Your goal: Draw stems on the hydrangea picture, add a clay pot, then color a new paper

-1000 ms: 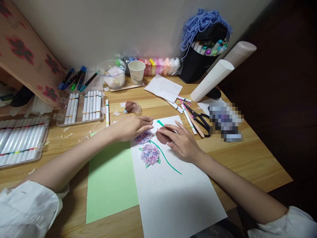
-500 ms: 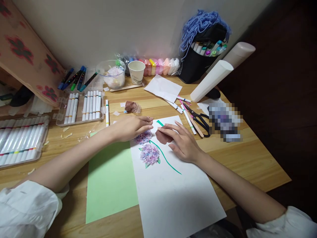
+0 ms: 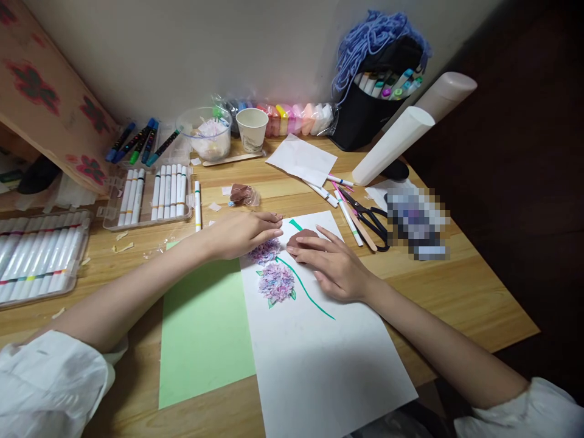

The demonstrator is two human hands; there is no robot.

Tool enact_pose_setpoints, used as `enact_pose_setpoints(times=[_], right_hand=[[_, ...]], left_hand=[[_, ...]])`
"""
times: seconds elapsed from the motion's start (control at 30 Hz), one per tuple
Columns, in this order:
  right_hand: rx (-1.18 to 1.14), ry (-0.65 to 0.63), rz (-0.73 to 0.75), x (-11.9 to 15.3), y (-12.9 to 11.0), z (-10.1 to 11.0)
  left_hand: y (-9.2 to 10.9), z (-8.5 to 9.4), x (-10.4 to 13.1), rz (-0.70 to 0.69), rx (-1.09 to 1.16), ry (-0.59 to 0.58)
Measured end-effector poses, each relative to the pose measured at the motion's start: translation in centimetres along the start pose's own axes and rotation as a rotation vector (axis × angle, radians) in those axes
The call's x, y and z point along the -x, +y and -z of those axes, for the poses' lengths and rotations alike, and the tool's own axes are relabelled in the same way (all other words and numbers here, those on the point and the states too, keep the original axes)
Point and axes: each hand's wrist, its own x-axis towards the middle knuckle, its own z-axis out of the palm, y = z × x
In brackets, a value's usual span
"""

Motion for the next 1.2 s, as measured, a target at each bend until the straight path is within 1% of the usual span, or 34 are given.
enact_pose_setpoints(times=[0.13, 0.33, 0.47, 0.63, 0.83, 0.93, 1.1, 1.2], right_hand=[[-0.013, 0.06, 0.041, -0.1, 0.0, 0.0], [0.035, 0.093, 0.093, 0.3, 0.0, -0.1], [0.007, 0.157, 0.098, 0.4, -0.1, 0.0], [0.014, 0.184, 0.105, 0.6, -0.1, 0.0], [0.079, 0.293, 0.146, 1.0, 0.1, 0.1], [0.092, 0.3, 0.159, 1.2, 0.1, 0.2], [0.148, 0.308, 0.128, 1.5, 0.2, 0.3], [0.171, 0.329, 0.168, 1.6, 0.1, 0.3]], left_hand=[[0.1, 0.0, 0.1, 0.0, 0.008, -0.006], [0.1, -0.1, 0.1, -0.001, 0.01, -0.007], [0.1, 0.0, 0.1, 0.002, 0.014, -0.01], [0.2, 0.1, 0.1, 0.013, 0.006, -0.019], [0.2, -0.1, 0.1, 0.016, -0.008, -0.036], [0.3, -0.1, 0.1, 0.016, -0.018, -0.041], [0.4, -0.2, 0.1, 0.032, -0.037, -0.047], [0.4, -0.2, 0.1, 0.04, -0.041, -0.051]])
